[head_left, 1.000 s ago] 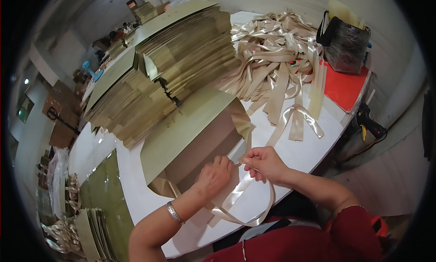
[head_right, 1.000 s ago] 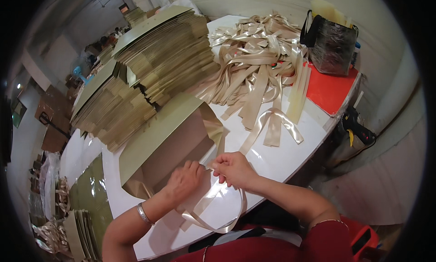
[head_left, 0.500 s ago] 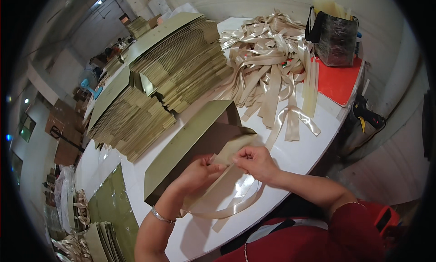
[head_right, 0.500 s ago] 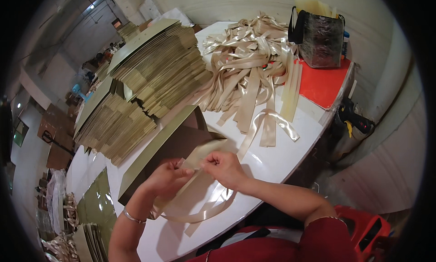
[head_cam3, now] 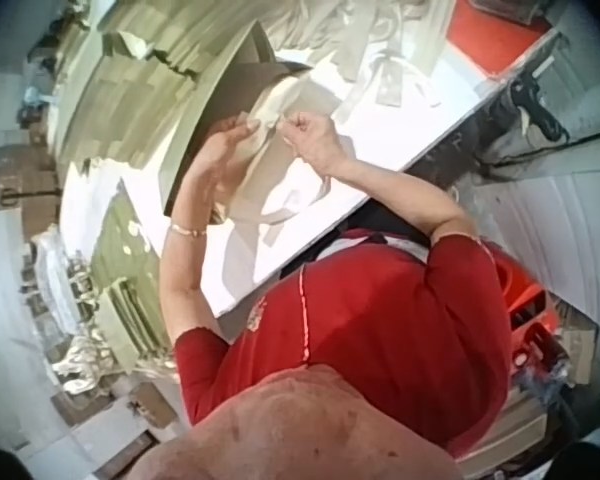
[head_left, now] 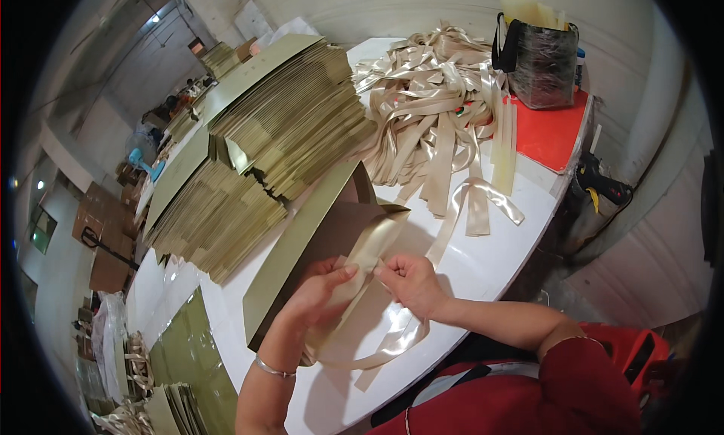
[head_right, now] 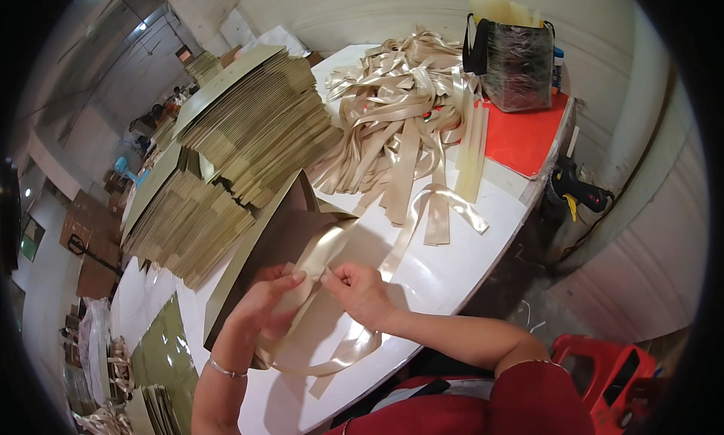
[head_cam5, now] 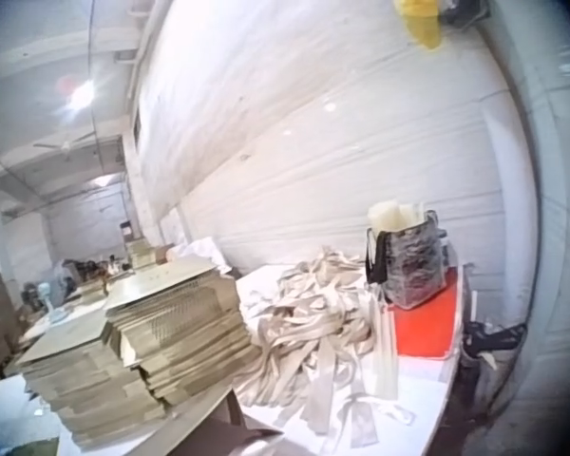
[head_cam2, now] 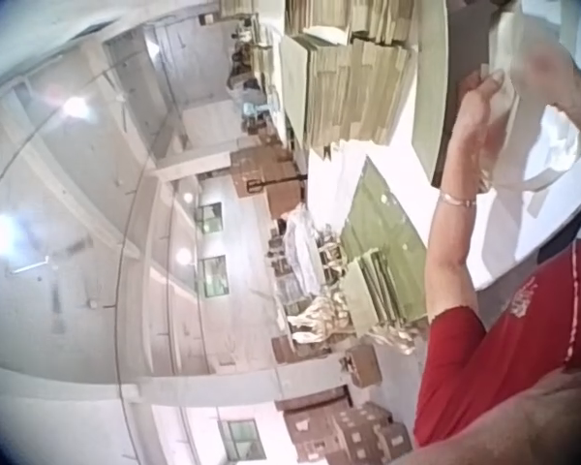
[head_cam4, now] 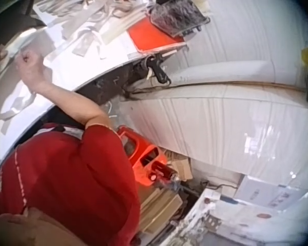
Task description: Assembling paper gift bags by attaching ribbon handles with a hot glue gun.
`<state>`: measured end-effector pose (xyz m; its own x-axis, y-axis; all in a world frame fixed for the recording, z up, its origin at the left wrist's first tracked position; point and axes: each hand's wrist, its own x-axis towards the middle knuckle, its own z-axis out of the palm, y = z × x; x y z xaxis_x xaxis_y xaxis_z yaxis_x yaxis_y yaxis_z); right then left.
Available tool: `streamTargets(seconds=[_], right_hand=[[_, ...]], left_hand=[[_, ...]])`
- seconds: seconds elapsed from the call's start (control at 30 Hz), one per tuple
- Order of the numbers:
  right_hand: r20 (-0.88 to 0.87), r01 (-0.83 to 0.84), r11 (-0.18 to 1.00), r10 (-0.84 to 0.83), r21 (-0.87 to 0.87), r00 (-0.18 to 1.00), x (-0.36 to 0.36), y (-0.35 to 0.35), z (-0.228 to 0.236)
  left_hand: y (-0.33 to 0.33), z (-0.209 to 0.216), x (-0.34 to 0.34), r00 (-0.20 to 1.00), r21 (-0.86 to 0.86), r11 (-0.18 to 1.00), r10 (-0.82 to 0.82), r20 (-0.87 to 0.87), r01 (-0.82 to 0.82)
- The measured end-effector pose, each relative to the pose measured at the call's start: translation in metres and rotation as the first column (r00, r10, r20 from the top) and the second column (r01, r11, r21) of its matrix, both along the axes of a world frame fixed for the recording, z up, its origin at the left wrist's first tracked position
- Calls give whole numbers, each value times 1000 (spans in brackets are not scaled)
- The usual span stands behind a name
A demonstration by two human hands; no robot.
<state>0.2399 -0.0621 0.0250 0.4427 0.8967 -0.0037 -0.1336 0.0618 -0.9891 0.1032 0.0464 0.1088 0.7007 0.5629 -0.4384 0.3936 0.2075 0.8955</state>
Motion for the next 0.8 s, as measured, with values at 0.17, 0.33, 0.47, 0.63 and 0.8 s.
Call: streamTargets(seconds=[0.17,0.33,0.47,0.63,0.8], right_hand=[[-292,-176,982,150,-64,944,1,-7,17],[-388,-238,956,157,-170,908,7,-5,24],[-437,-258,957,176,-136,882,12,-4,14],[-328,-345,918,270,-197,905,16,-20,12],[900,94,956,-295,279,320,31,-40,12]], left_hand=[[-1,14,4,982,184,981,-29,-188,64],[17,-2,11,973,117,992,-26,-230,54],[14,-8,15,981,57,998,16,-192,-5],[25,-44,6,983,64,995,89,-163,-79],[-13,-17,19,957,600,796,107,-268,79]])
